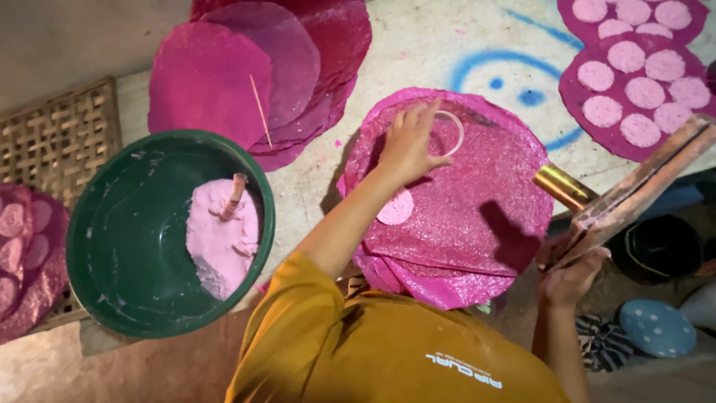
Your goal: The person uses a handheld press to form pink dough into patterned discs on a large circular sheet and moves the completed sheets.
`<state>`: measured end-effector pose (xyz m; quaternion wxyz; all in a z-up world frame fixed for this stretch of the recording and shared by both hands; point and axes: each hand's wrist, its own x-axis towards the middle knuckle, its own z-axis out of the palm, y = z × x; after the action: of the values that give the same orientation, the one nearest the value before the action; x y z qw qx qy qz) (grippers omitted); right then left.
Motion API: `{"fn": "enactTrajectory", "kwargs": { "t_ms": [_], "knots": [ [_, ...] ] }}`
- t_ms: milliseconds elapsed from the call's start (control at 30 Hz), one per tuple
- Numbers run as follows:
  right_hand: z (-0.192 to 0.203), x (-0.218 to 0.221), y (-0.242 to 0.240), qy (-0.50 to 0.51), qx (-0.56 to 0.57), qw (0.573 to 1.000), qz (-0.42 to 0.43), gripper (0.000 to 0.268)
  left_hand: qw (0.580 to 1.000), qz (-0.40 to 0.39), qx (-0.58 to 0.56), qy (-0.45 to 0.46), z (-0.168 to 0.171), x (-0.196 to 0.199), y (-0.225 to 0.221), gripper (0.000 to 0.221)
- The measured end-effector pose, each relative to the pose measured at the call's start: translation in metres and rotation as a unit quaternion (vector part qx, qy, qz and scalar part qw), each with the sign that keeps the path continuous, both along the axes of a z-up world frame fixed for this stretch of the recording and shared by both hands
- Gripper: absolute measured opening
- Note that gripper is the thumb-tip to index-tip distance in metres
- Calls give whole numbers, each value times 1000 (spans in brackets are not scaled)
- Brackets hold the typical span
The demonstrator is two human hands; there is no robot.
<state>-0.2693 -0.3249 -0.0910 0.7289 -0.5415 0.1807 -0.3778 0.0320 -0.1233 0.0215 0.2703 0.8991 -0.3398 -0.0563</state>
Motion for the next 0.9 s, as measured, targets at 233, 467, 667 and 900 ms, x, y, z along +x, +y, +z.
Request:
{"fn": "enactTrajectory", "kwargs": {
  "t_ms": [233,467,667,900],
  "knots": [
    [46,10,9,-33,-67,994,77,69,979,-56,-118,-153,76,-34,31,82],
    [162,58,65,-23,-430,865,258,71,969,-111,-169,-141,102,-125,123,82],
    [271,91,138,-124,-654,558,496,49,969,-200,-17,144,55,-166,188,20],
    [301,165,243,-221,-641,378,630,59,957,-239,88,137,110,-189,294,30]
  ]
}}
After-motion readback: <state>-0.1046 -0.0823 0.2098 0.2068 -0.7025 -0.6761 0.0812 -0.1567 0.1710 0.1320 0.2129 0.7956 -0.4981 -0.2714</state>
